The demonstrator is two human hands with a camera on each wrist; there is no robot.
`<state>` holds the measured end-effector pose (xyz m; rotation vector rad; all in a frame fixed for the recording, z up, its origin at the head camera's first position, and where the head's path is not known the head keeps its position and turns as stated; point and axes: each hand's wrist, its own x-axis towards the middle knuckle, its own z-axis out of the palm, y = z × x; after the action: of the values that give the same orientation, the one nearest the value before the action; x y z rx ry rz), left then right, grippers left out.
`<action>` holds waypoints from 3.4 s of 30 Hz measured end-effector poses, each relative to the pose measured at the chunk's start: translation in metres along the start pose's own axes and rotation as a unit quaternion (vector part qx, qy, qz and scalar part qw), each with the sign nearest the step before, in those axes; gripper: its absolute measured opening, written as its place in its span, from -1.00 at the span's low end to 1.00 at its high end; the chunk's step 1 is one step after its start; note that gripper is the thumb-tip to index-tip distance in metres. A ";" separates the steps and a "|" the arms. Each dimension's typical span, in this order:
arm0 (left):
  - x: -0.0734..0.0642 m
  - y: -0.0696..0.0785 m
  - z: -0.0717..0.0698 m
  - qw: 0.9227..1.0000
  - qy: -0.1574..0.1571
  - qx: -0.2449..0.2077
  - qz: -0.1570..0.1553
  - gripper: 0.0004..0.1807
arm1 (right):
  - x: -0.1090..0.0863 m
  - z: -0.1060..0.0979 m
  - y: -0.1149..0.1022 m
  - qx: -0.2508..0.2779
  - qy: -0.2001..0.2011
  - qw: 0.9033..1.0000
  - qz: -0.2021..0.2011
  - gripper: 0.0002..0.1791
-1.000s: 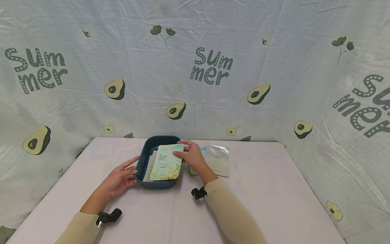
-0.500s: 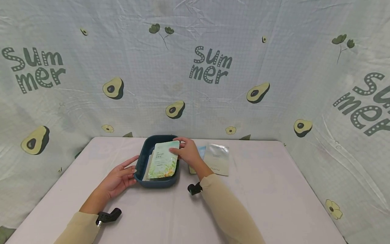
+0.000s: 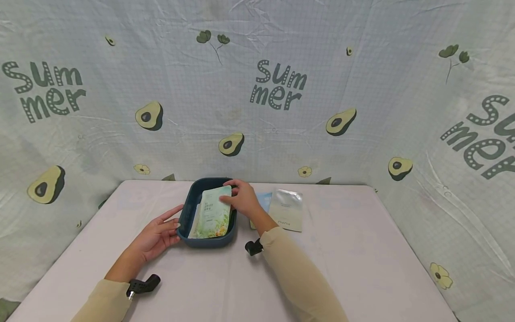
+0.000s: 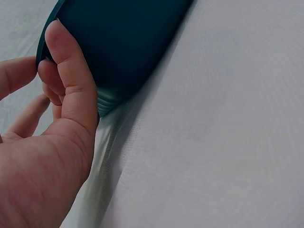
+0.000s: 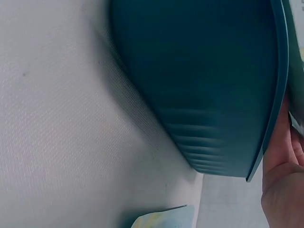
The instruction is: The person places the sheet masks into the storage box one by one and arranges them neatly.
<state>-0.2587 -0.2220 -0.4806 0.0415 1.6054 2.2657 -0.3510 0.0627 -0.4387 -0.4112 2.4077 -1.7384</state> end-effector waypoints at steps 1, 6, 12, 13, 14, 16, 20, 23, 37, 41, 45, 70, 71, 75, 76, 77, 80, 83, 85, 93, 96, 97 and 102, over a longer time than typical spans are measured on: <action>0.000 0.000 0.000 1.000 0.000 0.000 -0.001 -0.25 | 0.000 0.001 0.000 -0.005 -0.002 1.000 -0.002 -0.49; -0.001 0.001 0.000 1.000 0.001 -0.003 -0.003 -0.25 | 0.002 0.003 -0.001 -0.038 -0.006 0.999 -0.009 -0.51; 0.000 0.002 0.000 1.000 0.003 -0.004 -0.002 -0.25 | 0.003 0.004 0.000 -0.052 -0.011 0.998 -0.014 -0.53; 0.000 0.002 0.000 1.000 0.002 -0.005 -0.002 -0.25 | 0.002 0.004 0.000 -0.052 -0.013 0.998 -0.013 -0.53; 0.000 0.002 0.000 1.000 0.002 -0.006 -0.002 -0.25 | 0.002 0.004 -0.001 -0.054 -0.016 0.998 -0.011 -0.53; 0.000 0.002 0.000 1.000 0.000 -0.007 -0.002 -0.25 | 0.001 0.003 -0.002 -0.058 -0.025 0.998 -0.008 -0.51; -0.001 0.002 0.000 1.000 -0.004 -0.007 0.000 -0.25 | 0.000 0.002 -0.005 -0.080 -0.043 0.996 -0.009 -0.45; -0.001 0.001 0.000 1.000 -0.003 -0.006 0.001 -0.25 | 0.000 0.000 -0.006 -0.104 -0.049 0.993 -0.011 -0.43; 0.000 0.000 0.000 1.000 0.001 -0.004 0.000 -0.24 | -0.005 -0.003 -0.017 -0.124 -0.064 0.990 0.019 -0.43; -0.001 0.000 0.001 1.000 0.001 -0.004 0.000 -0.24 | -0.005 -0.004 -0.017 -0.135 -0.064 0.989 0.019 -0.43; -0.002 0.000 0.001 1.000 -0.002 -0.004 0.000 -0.24 | -0.006 -0.004 -0.018 -0.127 -0.060 0.990 0.026 -0.46; -0.001 0.001 0.001 1.000 0.004 0.001 -0.003 -0.24 | -0.019 -0.006 -0.031 -0.196 -0.020 0.979 0.044 -0.59; -0.001 0.001 0.001 1.000 0.004 0.002 -0.002 -0.23 | -0.020 -0.007 -0.030 -0.190 -0.019 0.981 0.043 -0.59; -0.001 0.001 0.001 1.000 0.004 0.003 0.000 -0.24 | -0.022 -0.011 -0.024 -0.164 -0.015 0.986 0.030 -0.60; -0.001 0.001 0.001 1.000 0.004 0.003 0.000 -0.24 | -0.022 -0.012 -0.023 -0.158 -0.014 0.987 0.025 -0.60; -0.001 0.001 0.001 1.000 0.004 0.003 0.000 -0.24 | -0.023 -0.013 -0.021 -0.152 -0.013 0.988 0.020 -0.60; -0.001 0.001 0.000 1.000 0.004 0.004 0.000 -0.24 | -0.024 -0.016 -0.017 -0.131 -0.009 0.991 0.008 -0.59; -0.001 0.001 0.000 1.000 0.004 0.006 -0.002 -0.23 | -0.025 -0.020 -0.012 -0.112 -0.001 0.994 -0.001 -0.57; -0.001 0.000 0.000 1.000 0.005 0.006 -0.003 -0.24 | -0.027 -0.024 -0.010 -0.105 0.009 0.994 -0.009 -0.56; -0.001 0.000 0.000 1.000 0.005 0.008 -0.002 -0.24 | -0.033 -0.043 0.002 -0.083 0.049 0.995 -0.013 -0.59; -0.002 0.000 0.000 1.000 0.004 0.014 0.000 -0.24 | -0.036 -0.054 0.006 -0.085 0.065 0.994 -0.018 -0.61; -0.002 0.000 0.000 1.000 0.004 0.014 0.000 -0.24 | -0.038 -0.058 0.007 -0.086 0.070 0.994 -0.019 -0.61; -0.002 0.001 0.001 1.000 0.006 0.014 0.000 -0.23 | -0.045 -0.077 0.016 -0.094 0.097 0.990 -0.029 -0.61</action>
<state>-0.2574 -0.2220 -0.4791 0.0366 1.6431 2.2475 -0.3308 0.1505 -0.4312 -0.3524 2.7354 -1.6496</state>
